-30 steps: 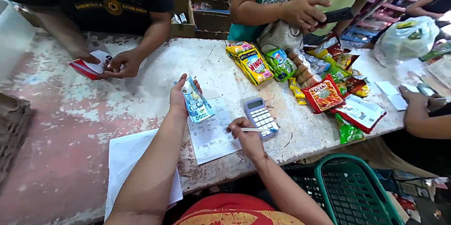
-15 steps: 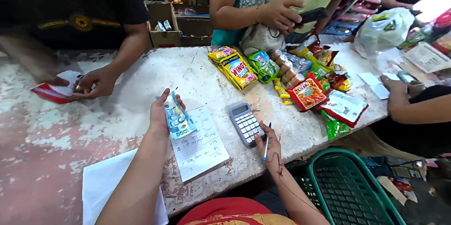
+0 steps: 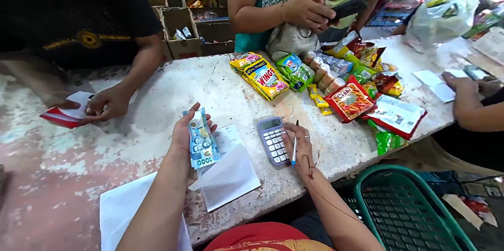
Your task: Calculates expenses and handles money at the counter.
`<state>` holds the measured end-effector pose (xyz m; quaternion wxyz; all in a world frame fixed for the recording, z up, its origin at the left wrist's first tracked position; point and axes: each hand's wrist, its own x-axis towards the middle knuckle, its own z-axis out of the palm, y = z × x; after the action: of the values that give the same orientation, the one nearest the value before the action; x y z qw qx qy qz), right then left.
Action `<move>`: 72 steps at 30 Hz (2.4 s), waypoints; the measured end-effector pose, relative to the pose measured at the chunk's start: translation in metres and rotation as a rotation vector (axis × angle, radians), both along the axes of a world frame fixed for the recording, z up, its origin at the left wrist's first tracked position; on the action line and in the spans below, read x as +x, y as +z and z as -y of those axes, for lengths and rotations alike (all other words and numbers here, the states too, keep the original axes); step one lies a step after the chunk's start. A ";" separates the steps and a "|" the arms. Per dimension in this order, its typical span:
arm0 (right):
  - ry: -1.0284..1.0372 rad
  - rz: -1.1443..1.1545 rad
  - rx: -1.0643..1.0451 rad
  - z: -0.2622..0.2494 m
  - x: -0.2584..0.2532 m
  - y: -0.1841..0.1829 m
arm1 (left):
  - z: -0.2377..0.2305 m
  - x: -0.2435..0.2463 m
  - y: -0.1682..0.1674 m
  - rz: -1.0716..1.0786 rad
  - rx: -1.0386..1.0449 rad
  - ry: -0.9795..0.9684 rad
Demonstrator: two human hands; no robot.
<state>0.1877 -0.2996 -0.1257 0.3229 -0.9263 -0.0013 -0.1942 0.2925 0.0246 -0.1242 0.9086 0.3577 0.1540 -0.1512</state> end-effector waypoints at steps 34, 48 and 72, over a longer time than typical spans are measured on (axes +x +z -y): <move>0.695 -0.303 1.094 -0.124 -0.022 0.110 | 0.049 -0.101 0.142 1.112 0.218 0.087; 0.130 -0.052 0.137 0.030 -0.001 0.015 | -0.099 -0.176 0.046 0.247 0.453 0.155; 0.185 -0.101 -0.043 0.023 -0.006 0.019 | -0.065 -0.158 -0.002 0.186 0.124 -0.375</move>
<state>0.1818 -0.3221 -0.1068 0.3194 -0.9374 -0.0748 -0.1167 0.1341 0.0896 -0.1258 0.8511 0.4476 0.0092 -0.2742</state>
